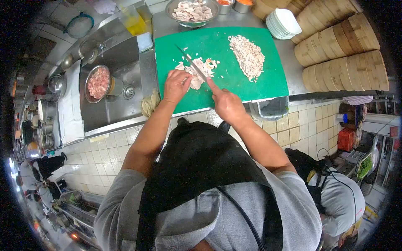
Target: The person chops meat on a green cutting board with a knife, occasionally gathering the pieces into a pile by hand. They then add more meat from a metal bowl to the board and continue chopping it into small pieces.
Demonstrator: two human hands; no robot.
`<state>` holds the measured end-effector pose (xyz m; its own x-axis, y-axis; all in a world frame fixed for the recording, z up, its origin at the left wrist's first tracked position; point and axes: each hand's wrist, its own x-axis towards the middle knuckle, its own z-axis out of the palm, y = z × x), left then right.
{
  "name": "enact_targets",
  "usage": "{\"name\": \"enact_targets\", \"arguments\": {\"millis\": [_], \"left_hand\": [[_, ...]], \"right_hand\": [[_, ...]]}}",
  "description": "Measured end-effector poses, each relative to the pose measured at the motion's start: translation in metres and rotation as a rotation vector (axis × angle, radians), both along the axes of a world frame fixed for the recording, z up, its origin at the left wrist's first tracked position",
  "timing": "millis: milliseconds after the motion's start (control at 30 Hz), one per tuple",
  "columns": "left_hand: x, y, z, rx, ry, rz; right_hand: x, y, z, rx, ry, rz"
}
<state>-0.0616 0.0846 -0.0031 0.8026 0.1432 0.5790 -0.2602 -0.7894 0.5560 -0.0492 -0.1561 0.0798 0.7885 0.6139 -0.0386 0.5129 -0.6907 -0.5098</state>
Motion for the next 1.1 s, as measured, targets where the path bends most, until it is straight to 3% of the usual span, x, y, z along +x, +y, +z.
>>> {"name": "enact_targets", "arguments": {"millis": [133,233,300,333,500,633,700,833,933,1000,1100], "left_hand": [[0.002,-0.001,-0.001,-0.007,-0.007,0.015],[0.002,0.001,0.0,-0.016,-0.018,0.015],[0.001,0.0,0.001,-0.038,-0.016,0.001],[0.001,-0.001,0.002,-0.029,-0.014,0.006],[-0.002,0.001,0.004,-0.06,0.028,0.013],[-0.017,0.0,0.019,-0.028,0.035,-0.019],[-0.023,0.004,0.016,-0.014,0.032,-0.039],[-0.025,0.009,0.0,-0.014,0.099,-0.044],[-0.022,0.006,-0.003,-0.01,0.104,-0.032],[-0.023,0.006,-0.004,-0.006,0.102,-0.024],[-0.023,0.008,-0.005,-0.003,0.086,-0.04]], "right_hand": [[-0.005,0.0,-0.004,0.066,0.001,-0.008],[0.001,0.003,-0.006,-0.113,0.054,0.041],[-0.005,0.003,0.008,0.127,-0.02,0.0],[-0.005,0.001,0.004,0.123,-0.021,-0.001],[0.0,0.001,-0.007,-0.091,0.029,0.04],[-0.006,0.002,0.006,0.047,0.023,-0.003],[-0.005,-0.001,-0.009,-0.108,0.032,0.029],[-0.003,0.002,0.0,-0.112,-0.007,0.065],[-0.008,0.005,0.006,0.039,-0.002,-0.001],[0.0,0.005,-0.008,-0.169,0.088,0.08],[0.001,0.006,0.007,-0.18,0.05,0.064]]}}
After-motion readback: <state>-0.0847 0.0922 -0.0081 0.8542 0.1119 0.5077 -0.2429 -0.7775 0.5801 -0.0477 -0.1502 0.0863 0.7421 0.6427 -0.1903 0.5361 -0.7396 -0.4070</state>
